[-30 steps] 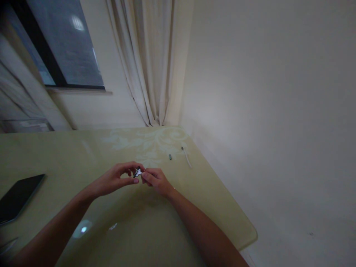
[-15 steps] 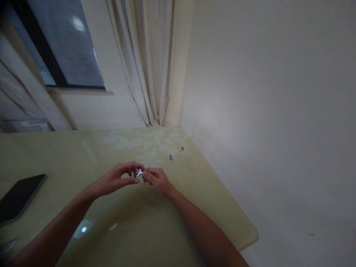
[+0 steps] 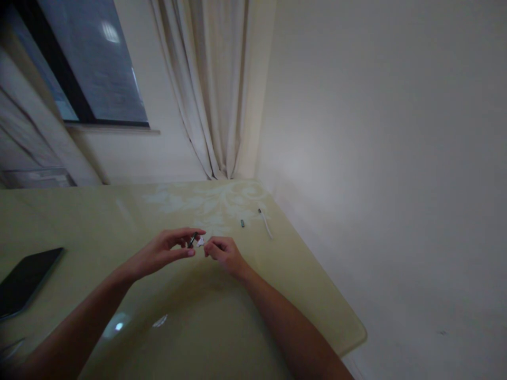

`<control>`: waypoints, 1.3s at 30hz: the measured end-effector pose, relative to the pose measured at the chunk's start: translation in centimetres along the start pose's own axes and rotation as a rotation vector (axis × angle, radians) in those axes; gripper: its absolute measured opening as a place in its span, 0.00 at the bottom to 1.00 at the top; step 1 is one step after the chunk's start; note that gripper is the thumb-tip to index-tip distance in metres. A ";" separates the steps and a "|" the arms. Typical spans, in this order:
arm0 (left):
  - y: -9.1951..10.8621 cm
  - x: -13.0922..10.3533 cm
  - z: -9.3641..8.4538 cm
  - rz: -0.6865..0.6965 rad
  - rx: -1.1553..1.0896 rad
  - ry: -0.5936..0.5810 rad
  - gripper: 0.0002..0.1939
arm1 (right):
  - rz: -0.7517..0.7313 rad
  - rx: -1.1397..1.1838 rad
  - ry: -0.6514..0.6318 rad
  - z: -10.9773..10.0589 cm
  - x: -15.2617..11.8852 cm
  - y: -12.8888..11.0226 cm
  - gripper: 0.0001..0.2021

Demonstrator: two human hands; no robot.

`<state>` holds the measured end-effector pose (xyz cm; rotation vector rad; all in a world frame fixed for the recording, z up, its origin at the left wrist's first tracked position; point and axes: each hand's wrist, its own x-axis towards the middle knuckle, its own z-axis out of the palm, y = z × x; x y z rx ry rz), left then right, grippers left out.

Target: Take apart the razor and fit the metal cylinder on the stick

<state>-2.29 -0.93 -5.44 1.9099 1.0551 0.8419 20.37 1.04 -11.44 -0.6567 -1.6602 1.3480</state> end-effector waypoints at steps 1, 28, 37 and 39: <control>-0.5 0.1 -0.3 -0.020 -0.002 0.038 0.26 | 0.020 0.016 0.010 -0.1 0.1 0.3 0.31; -10.7 -1.0 -3.5 -0.632 0.757 0.402 0.26 | 0.038 -0.401 0.284 -1.3 0.9 4.4 0.14; -11.2 -1.1 -4.0 -0.624 0.751 0.392 0.26 | 0.032 -0.419 0.289 -1.3 0.9 4.1 0.13; -11.5 -1.2 -4.2 -0.623 0.742 0.392 0.24 | 0.031 -0.415 0.292 -1.2 1.0 4.1 0.12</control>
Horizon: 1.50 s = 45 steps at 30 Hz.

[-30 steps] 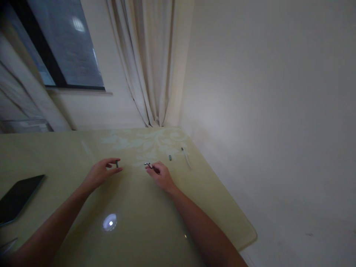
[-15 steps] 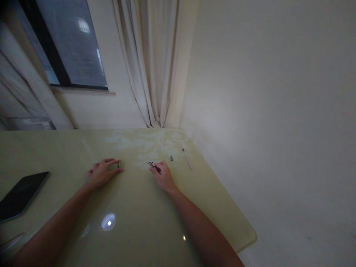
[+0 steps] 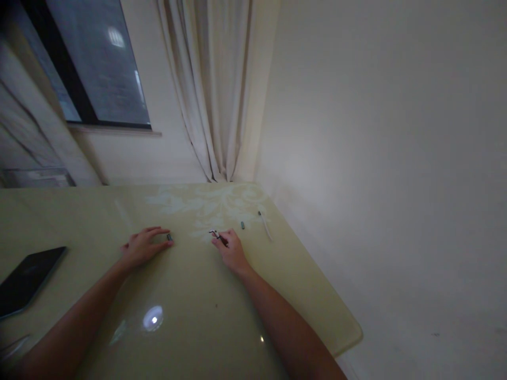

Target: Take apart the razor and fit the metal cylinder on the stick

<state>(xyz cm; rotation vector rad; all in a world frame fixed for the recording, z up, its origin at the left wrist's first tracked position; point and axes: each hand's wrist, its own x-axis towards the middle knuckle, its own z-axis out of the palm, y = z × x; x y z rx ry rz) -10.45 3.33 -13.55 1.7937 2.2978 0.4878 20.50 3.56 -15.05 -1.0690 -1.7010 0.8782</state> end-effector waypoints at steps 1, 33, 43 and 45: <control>-0.1 0.1 0.0 0.004 -0.006 -0.003 0.23 | -0.002 0.001 0.002 0.0 0.0 0.0 0.12; 0.2 -0.5 -1.1 0.019 -0.015 -0.068 0.23 | -0.001 0.012 0.024 0.2 0.1 0.0 0.10; 0.2 -0.5 -1.1 0.013 -0.003 -0.047 0.21 | 0.057 -0.179 0.037 4.4 3.2 -4.0 0.10; 0.2 -0.5 -1.2 0.016 -0.009 -0.043 0.21 | 0.093 -0.239 -0.005 6.3 3.9 -4.8 0.12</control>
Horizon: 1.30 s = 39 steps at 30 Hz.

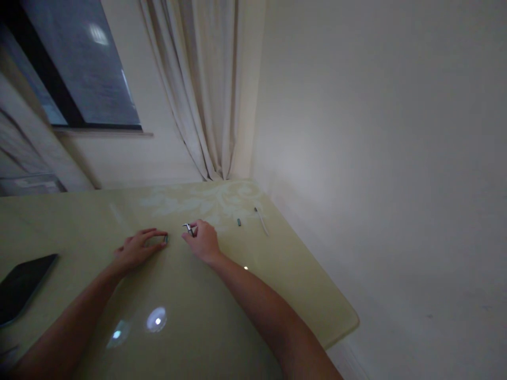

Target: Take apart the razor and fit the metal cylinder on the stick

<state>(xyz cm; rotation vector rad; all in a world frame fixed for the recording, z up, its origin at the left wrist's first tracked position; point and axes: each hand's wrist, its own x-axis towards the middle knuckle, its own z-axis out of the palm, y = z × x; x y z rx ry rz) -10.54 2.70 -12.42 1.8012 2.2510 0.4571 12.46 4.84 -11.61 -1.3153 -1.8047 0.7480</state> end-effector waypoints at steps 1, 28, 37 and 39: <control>0.0 0.0 0.0 0.008 -0.004 0.002 0.21 | 0.021 -0.035 -0.019 0.9 0.3 -0.5 0.13; 0.9 0.2 0.8 -0.011 0.028 0.028 0.24 | 0.142 -0.545 0.035 -11.1 4.3 7.1 0.18; 0.5 0.4 0.9 0.012 0.029 0.012 0.26 | 0.090 -0.501 -0.217 -13.4 6.5 9.5 0.13; 0.5 0.3 0.9 0.010 0.038 0.009 0.27 | 0.108 -0.501 -0.236 -13.6 6.7 9.4 0.12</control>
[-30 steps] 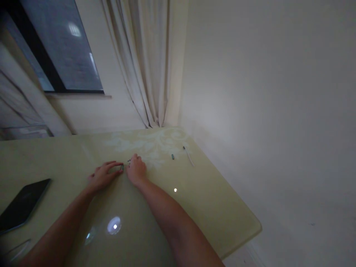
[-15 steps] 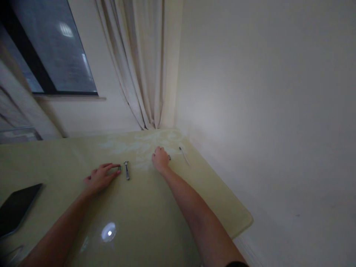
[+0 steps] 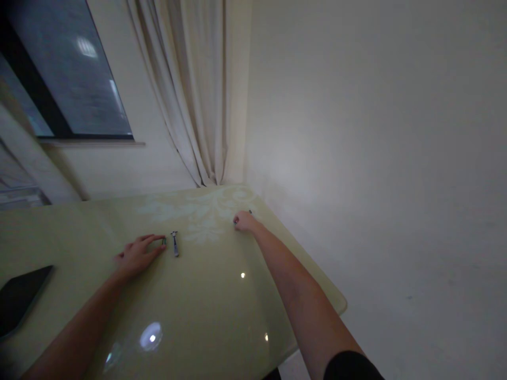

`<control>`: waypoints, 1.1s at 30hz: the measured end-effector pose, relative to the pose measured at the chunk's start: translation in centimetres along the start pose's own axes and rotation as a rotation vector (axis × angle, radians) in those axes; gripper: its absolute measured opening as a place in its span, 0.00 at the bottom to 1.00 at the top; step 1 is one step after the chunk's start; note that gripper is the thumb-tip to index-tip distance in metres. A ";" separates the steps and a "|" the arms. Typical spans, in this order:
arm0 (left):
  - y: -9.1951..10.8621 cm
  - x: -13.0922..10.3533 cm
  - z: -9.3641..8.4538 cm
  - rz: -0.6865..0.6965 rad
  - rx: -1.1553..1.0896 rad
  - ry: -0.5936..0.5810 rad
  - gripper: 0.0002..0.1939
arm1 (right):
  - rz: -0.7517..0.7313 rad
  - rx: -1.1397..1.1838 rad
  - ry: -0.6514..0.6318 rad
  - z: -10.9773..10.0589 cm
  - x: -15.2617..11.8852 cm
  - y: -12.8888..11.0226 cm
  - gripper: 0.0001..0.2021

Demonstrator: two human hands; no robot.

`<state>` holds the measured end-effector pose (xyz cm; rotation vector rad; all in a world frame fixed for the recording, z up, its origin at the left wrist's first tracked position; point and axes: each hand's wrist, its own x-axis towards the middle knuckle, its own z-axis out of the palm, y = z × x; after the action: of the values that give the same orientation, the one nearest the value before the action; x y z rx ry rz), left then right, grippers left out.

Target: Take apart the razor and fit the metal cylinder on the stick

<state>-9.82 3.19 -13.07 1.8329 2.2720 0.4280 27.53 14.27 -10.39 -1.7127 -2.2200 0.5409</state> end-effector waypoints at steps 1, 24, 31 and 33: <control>0.0 0.0 0.0 0.002 0.002 -0.002 0.27 | 0.006 0.000 -0.012 -0.2 0.0 0.0 0.12; -0.4 0.4 0.7 0.031 -0.027 0.048 0.24 | -0.033 -0.114 -0.046 5.3 -1.9 -11.2 0.15; -0.5 0.3 0.8 0.034 -0.009 0.045 0.26 | 0.010 -0.105 -0.003 6.7 -1.4 -15.2 0.15; -0.2 0.2 0.7 0.029 -0.013 0.038 0.26 | 0.085 -0.124 0.044 4.6 -1.5 -13.0 0.14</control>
<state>-9.81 3.41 -13.78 1.8695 2.2640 0.4846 14.68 9.35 -8.49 -1.8690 -2.1997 0.3875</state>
